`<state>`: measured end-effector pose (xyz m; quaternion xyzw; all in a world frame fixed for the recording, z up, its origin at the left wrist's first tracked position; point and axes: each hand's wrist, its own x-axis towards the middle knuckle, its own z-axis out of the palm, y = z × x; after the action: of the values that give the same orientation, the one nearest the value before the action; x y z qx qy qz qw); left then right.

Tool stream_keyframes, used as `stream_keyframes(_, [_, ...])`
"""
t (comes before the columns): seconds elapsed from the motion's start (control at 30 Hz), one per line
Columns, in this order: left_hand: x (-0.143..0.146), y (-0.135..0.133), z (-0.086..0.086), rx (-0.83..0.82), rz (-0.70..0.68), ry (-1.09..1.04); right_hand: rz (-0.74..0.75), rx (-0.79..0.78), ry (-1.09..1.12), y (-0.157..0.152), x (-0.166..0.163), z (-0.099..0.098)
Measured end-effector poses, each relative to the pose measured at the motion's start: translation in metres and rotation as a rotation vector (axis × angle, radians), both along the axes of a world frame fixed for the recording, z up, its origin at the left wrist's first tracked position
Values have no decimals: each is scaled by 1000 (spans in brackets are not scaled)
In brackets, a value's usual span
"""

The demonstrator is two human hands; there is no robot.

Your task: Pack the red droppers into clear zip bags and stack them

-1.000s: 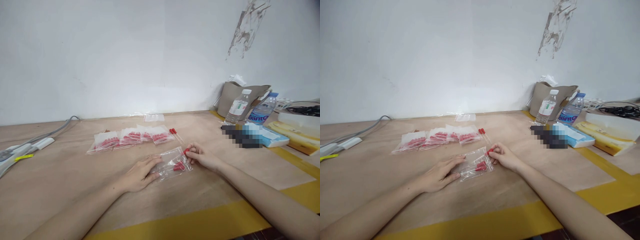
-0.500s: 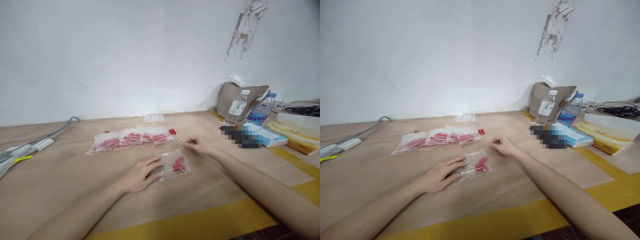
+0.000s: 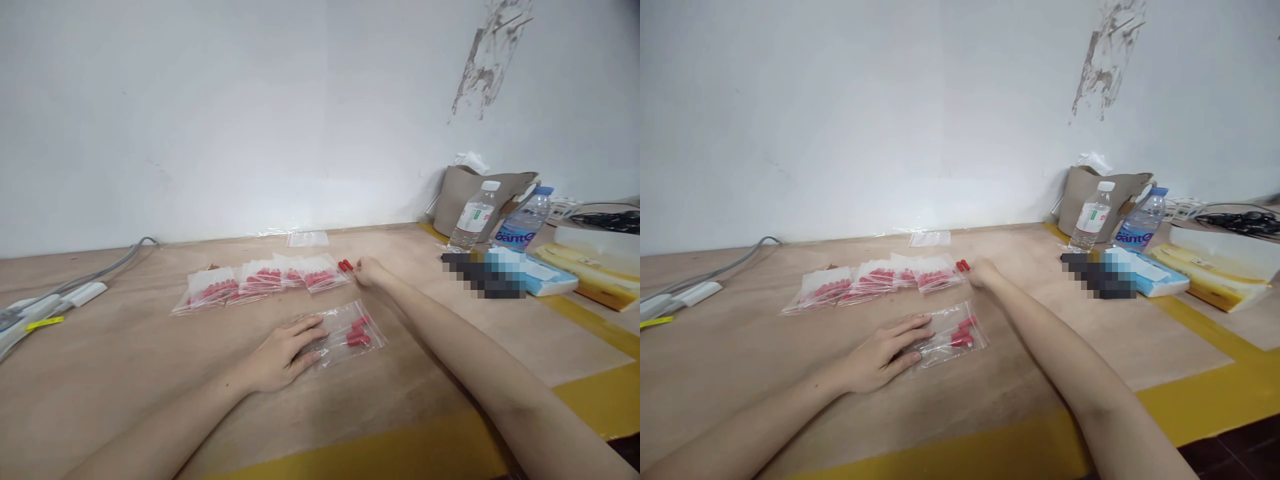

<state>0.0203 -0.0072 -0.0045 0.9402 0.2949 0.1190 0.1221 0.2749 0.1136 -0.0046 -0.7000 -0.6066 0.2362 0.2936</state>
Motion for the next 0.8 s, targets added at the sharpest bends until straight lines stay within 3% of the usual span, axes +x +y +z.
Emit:
stream_keyframes(0.2, [-1, 0, 0, 4, 3, 20, 28, 116, 177, -14, 28, 5])
stream_keyframes(0.37, [-2, -1, 1, 3, 0, 38, 49, 125, 464, -43, 40, -7])
stream_keyframes(0.5, [-2, 0, 1, 12, -4, 39, 3, 227, 755, -59, 37, -21])
stream_keyframes(0.8, [-2, 0, 2, 2, 4, 53, -44, 244, 914, -74, 14, -28])
